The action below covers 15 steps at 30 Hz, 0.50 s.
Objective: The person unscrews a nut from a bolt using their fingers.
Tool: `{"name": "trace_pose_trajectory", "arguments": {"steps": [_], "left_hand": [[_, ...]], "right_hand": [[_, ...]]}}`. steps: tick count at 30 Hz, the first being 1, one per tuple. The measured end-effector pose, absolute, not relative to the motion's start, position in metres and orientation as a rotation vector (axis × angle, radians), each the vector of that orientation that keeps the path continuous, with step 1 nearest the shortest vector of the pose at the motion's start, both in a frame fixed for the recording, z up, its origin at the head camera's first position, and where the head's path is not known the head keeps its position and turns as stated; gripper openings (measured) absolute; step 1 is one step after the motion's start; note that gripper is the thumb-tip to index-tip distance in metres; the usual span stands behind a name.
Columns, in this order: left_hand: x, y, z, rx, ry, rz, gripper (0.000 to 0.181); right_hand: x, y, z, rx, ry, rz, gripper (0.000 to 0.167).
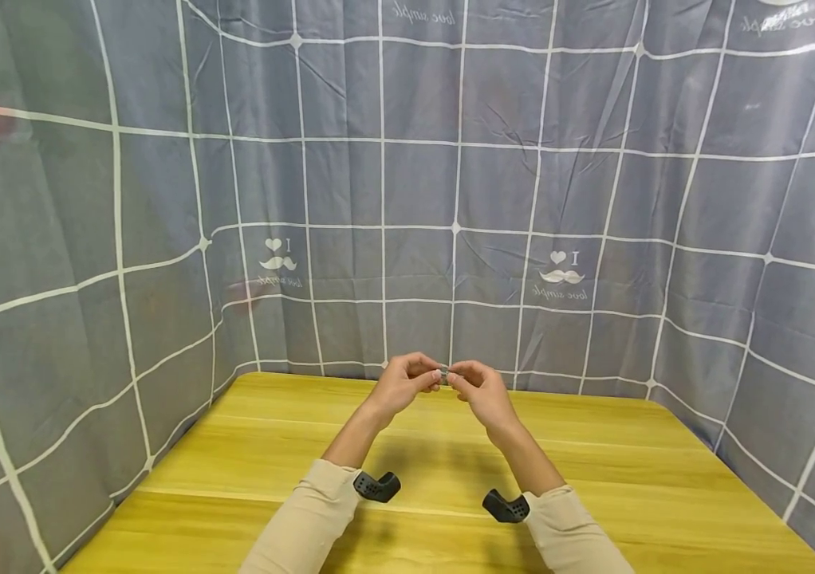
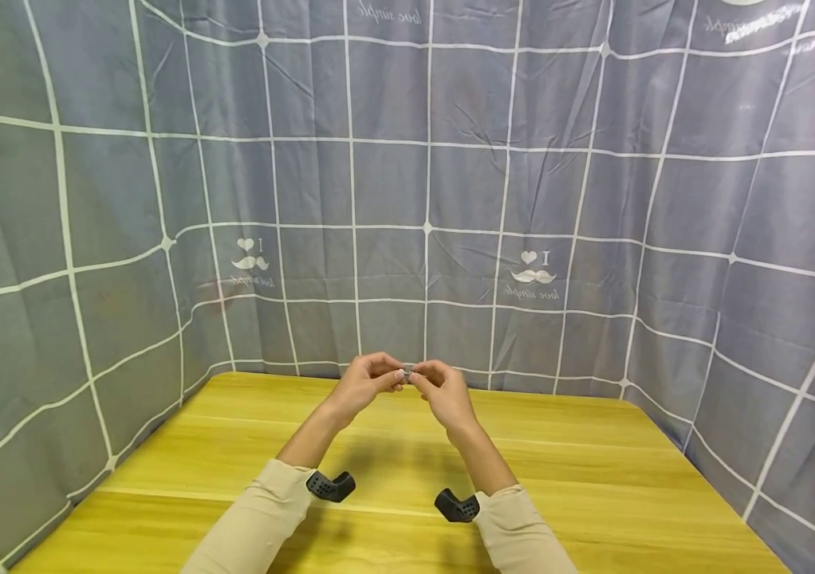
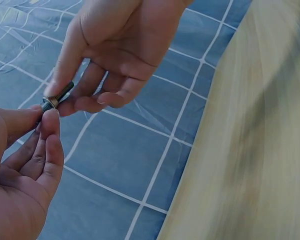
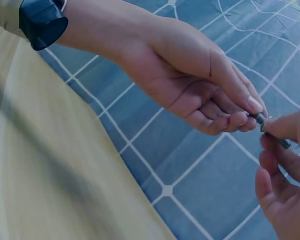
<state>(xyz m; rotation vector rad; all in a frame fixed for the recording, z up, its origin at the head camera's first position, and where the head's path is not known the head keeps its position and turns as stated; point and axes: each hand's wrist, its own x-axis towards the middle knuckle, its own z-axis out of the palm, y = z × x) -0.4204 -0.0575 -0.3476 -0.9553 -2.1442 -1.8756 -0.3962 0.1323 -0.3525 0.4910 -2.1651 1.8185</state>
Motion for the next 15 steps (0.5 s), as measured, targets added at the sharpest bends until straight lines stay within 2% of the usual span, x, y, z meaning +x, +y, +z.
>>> {"name": "trace_pose_trajectory", "arguments": {"steps": [6, 12, 15], "left_hand": [[-0.4185, -0.0550, -0.3467, -0.965, -2.148, -1.873, 0.014], [-0.4166, -0.0541, -0.3475, -0.959, -2.152, -1.872, 0.015], [-0.4161, -0.0538, -0.3469, -0.952, -2.152, -1.856, 0.015]], "right_hand": [[-0.3945, 0.1350, -0.3500, 0.487, -2.156, 1.825, 0.029], [-0.3933, 0.1362, -0.3487, 0.478, -2.179, 1.796, 0.021], [-0.3923, 0.1369, -0.3471, 0.494, -2.160, 1.812, 0.026]]}}
